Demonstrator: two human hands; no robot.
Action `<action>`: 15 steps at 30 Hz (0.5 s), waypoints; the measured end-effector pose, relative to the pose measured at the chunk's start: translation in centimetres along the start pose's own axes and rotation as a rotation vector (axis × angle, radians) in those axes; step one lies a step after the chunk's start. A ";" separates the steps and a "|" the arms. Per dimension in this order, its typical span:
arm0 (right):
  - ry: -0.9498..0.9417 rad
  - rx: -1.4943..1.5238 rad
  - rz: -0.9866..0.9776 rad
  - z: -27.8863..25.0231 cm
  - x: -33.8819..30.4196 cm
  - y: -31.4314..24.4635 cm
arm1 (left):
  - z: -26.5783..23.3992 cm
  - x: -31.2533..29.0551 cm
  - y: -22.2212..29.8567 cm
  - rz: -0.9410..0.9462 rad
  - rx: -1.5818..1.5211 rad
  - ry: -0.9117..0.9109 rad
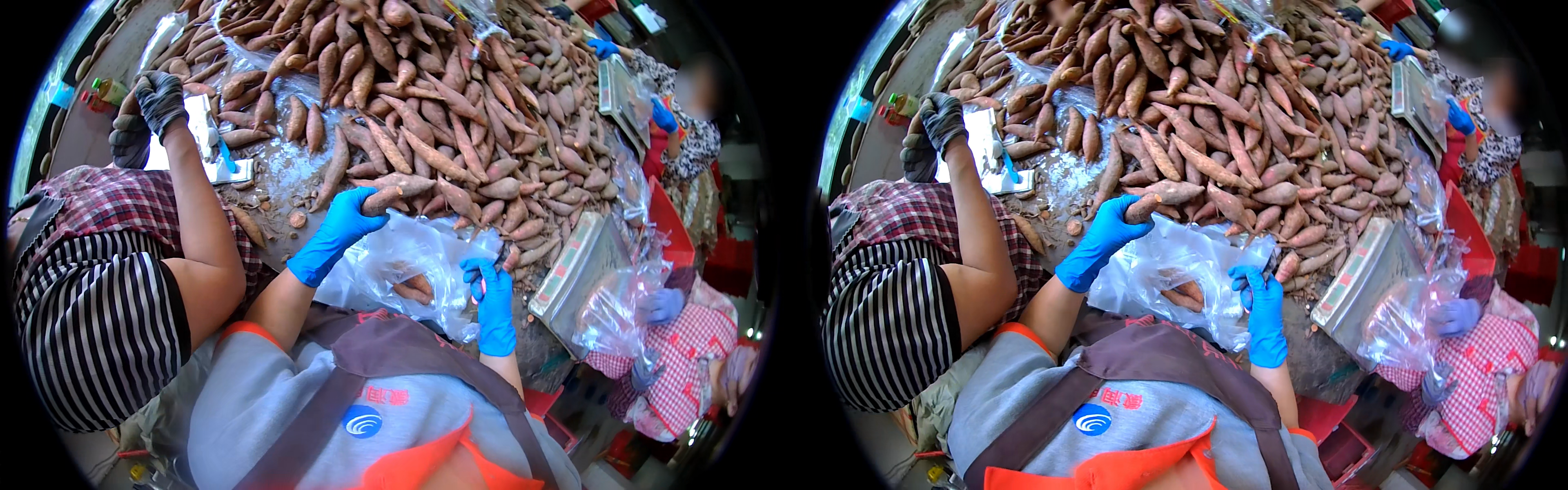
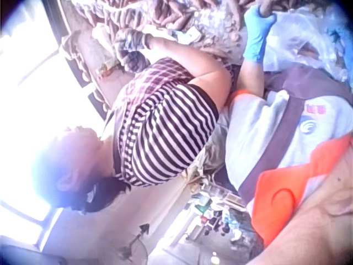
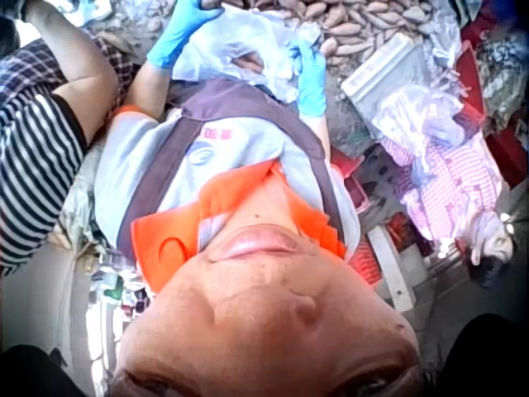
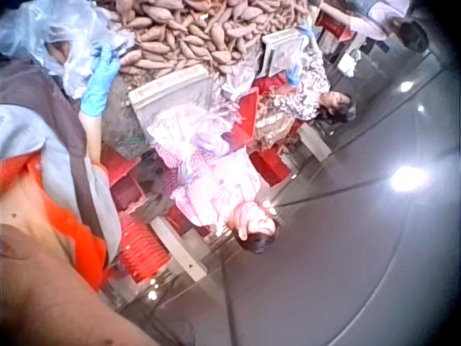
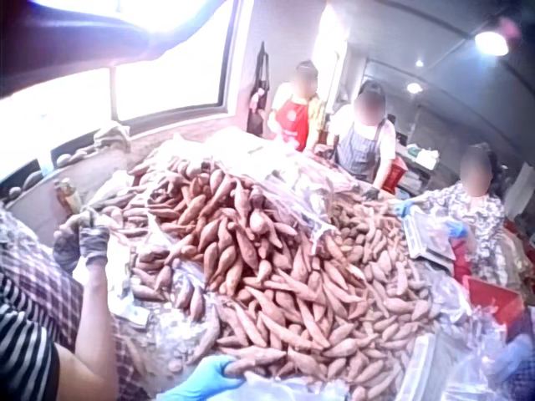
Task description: The person picks up sweet potatoes from a large pile, uses a handheld tool to scrape the surface of each potato, and places them into plastic bags one at a time.
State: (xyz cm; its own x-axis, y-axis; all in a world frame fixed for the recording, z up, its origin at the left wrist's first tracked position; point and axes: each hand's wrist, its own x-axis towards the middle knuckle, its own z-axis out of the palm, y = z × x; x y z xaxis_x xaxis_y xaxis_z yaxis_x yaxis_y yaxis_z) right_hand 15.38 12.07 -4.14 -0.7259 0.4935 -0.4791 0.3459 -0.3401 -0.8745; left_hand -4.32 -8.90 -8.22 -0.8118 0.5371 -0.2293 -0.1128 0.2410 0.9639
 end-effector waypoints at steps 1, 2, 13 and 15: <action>0.012 0.009 0.014 0.1 0.0 0.0 | -0.5 0.1 -0.4 0.047 0.041 0.053; 0.015 -0.008 0.031 0.1 0.1 0.1 | -1.1 0.3 -1.3 0.057 0.075 0.118; -0.029 -0.096 0.093 1.8 2.2 -0.6 | -5.2 3.9 -3.4 0.092 0.574 0.381; -0.062 -0.078 0.103 1.8 2.5 -0.7 | -5.1 5.0 -3.7 0.077 0.717 0.394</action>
State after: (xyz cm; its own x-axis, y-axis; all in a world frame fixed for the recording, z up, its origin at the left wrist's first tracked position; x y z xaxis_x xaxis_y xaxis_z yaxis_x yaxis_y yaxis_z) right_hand 12.25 12.05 -4.62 -0.7189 0.4081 -0.5627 0.4637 -0.3216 -0.8256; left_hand -10.87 -11.23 -12.27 -0.9589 0.2825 0.0266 0.2367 0.7449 0.6238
